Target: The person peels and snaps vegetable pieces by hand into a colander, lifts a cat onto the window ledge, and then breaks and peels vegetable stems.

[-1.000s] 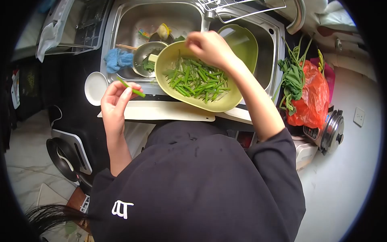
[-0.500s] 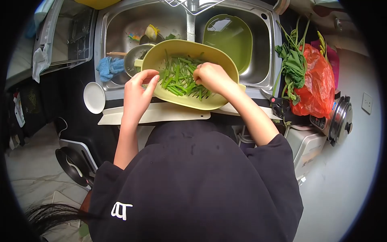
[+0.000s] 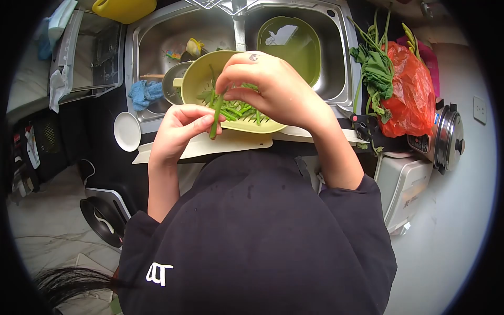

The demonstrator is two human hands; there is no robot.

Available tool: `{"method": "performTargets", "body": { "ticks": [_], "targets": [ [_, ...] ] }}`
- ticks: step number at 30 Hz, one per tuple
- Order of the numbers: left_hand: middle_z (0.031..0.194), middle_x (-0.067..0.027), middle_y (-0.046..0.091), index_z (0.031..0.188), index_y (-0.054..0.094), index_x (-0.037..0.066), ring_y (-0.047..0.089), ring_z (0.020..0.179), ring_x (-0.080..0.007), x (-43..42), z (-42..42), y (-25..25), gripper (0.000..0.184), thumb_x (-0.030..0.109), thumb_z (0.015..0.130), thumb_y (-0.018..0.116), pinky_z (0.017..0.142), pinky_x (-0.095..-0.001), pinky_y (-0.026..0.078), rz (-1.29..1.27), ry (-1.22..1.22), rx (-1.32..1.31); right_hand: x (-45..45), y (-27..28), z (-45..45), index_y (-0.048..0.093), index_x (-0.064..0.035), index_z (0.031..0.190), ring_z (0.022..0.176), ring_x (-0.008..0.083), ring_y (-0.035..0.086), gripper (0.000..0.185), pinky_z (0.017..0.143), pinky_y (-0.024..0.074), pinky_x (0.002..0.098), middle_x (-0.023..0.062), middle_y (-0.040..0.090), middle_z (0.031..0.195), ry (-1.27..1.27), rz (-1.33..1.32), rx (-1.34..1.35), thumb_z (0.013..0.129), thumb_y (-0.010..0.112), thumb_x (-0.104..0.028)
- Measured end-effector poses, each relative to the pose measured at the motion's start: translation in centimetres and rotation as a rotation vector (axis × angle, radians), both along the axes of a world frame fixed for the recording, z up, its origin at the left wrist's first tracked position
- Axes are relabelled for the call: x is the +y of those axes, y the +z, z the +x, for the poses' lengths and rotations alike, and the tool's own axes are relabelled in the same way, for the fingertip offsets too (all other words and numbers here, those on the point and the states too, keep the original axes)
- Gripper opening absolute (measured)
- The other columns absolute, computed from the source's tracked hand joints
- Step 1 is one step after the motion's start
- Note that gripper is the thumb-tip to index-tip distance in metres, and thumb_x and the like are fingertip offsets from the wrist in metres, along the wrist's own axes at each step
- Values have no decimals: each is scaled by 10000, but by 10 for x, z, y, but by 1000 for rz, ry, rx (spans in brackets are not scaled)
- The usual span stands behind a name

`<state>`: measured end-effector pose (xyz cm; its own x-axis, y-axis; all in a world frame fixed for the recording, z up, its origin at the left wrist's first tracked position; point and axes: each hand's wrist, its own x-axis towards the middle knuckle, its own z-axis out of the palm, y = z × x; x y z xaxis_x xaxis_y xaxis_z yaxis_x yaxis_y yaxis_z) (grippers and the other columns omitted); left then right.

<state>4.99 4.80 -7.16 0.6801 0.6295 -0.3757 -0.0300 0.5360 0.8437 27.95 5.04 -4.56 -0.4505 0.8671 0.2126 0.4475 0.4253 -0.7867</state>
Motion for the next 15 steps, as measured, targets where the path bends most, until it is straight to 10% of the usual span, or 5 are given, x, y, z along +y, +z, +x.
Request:
{"method": "performTargets", "body": {
  "ticks": [15],
  "targets": [
    [870,-114,681,1004,621,-29,667,759,-163,-42,-20,63,180,73,863,666,721,-281,554,-78,386,-348,-67,57,-53,658,-33,862,692,242,616,269,600,498,326,77,639,802,-186,466,83,616,760,1]
  ]
}}
